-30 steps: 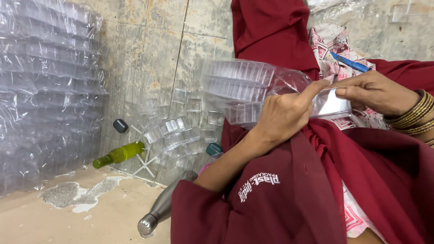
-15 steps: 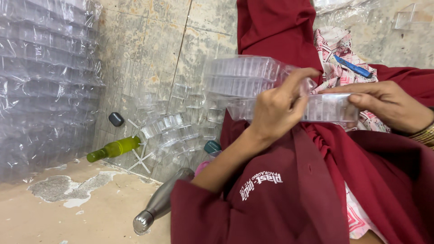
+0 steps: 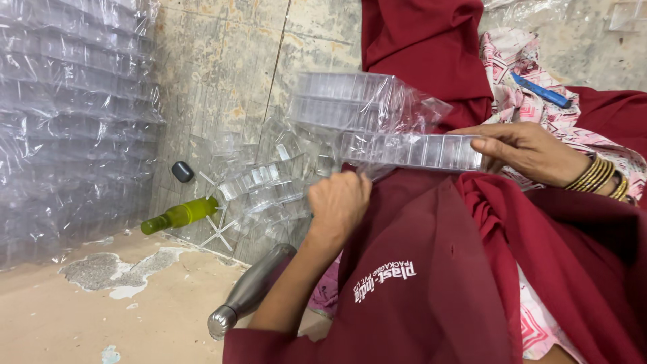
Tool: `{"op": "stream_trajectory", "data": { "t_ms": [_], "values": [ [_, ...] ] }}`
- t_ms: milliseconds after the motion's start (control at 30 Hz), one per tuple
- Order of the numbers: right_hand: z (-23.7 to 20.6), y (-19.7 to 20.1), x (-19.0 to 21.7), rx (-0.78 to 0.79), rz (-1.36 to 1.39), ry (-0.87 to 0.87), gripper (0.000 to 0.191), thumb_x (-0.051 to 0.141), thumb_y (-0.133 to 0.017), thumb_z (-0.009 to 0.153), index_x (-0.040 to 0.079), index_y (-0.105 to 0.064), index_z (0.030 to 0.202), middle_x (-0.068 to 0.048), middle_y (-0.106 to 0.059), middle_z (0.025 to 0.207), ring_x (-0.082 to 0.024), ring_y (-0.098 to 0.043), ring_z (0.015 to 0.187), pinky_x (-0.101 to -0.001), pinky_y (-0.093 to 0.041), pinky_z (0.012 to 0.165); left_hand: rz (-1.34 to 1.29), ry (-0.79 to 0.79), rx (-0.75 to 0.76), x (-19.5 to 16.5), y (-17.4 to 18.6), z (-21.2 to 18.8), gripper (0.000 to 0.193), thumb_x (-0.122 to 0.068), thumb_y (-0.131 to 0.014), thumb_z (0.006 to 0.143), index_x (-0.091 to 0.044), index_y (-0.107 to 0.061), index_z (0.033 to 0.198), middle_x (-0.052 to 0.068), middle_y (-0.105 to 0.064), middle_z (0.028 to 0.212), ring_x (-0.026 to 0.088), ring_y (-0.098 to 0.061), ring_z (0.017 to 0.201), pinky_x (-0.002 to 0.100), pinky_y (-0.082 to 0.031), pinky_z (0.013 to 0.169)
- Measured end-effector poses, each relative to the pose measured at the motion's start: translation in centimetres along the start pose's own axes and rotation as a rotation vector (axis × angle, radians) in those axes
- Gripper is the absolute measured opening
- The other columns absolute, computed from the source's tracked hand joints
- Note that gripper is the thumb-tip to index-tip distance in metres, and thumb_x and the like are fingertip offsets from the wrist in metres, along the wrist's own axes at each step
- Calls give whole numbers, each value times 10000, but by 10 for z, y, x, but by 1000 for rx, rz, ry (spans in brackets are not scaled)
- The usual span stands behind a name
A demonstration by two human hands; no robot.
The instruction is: The person sits on the floor and unwraps clear plastic clamshell boxes from plastic film packaging, stacking the boxes beside them. They use a utility knife to cut open the plastic wrap and place the freed boxes onto stacks on the floor.
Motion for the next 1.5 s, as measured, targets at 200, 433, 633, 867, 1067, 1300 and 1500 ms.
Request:
{"op": "stream_trajectory", "data": {
  "t_ms": [200,433,633,867,1067,1300,1500],
  "values": [
    [4,-2,21,200,-58,327,632,316,-665,888,169,-507,1482,-68,-743,1191,-150,-715,995,-337,-581,868,-353,-221,339,-20,-16,-4,424,-357,-497,1027,-31,-694,841,229,-694,779,430,-686,725,546,-515,694],
    [59,-41,31,49,-519,455,599,445,-736,809,159,-609,1319,-129,-734,973,-267,-719,847,-403,-570,750,-357,-555,199,-36,-23,-3,271,-231,-530,997,-24,-677,901,216,-690,831,412,-688,793,531,-512,659],
    [86,-64,45,-103,-929,345,644,729,-652,813,90,-679,883,-126,-723,841,-361,-696,817,-492,-544,687,-476,-723,-9,-34,-52,6,132,-131,-588,903,-45,-687,908,153,-690,828,351,-708,791,469,-548,685],
    [102,-35,22,-308,-856,301,471,595,-695,821,133,-744,900,-135,-715,786,-352,-697,740,-481,-543,654,-418,-754,-74,-33,-60,7,125,-124,-605,911,-49,-690,964,132,-683,845,339,-709,768,455,-553,650],
    [80,26,5,-648,-587,279,292,254,-797,932,50,-658,1089,-59,-692,900,-254,-714,815,-392,-569,759,-251,-637,-228,-27,-38,-4,78,-141,-692,1018,-81,-720,976,83,-687,836,251,-687,771,449,-502,672],
    [88,13,57,-675,-591,807,260,256,-718,930,22,-676,1038,-123,-681,860,-264,-673,752,-381,-545,666,-179,-399,-547,-24,-21,24,747,-492,-656,867,44,-594,1383,277,-454,1503,410,-396,1427,567,-352,1132],
    [61,46,102,-463,76,721,269,228,-627,1119,43,-708,942,-23,-668,742,-95,-595,614,-296,-471,551,-610,-340,-711,-4,22,39,318,-149,-515,1068,7,-668,1298,162,-743,1246,295,-708,1189,421,-567,1034]
  ]
}}
Point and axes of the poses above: each hand's wrist, its own z-axis towards the middle knuckle, its own y-axis out of the back of the hand, x = y × z, the point moved 2 cm from there along z, towards the middle knuckle
